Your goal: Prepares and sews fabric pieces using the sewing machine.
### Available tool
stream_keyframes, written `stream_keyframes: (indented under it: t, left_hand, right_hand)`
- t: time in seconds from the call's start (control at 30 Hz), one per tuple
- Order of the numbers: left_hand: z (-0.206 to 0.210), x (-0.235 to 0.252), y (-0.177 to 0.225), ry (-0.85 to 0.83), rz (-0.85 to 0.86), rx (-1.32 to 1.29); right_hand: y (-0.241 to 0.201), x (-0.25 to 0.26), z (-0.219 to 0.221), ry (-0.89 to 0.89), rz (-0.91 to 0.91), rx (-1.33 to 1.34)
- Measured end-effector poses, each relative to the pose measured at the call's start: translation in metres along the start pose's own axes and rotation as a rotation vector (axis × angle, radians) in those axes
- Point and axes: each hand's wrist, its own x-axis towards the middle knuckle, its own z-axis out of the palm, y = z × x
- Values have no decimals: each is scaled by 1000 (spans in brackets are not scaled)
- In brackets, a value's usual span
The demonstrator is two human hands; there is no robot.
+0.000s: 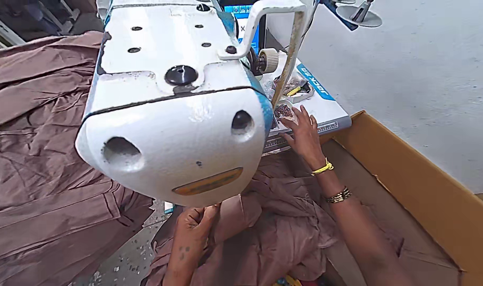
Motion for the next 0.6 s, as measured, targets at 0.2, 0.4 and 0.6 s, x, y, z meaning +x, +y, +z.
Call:
stream_keyframes:
  t: [0.2,0.4,0.6]
  left_hand:
    - [1,-1,2,3,-6,-8]
    - [2,-1,0,6,0,-1]
    - [0,-5,-3,34,95,103]
  right_hand:
    - [10,16,1,-17,-23,-76]
    - [15,-6,7,115,-107,-60]
    - [13,-10,-16,197,-100,205]
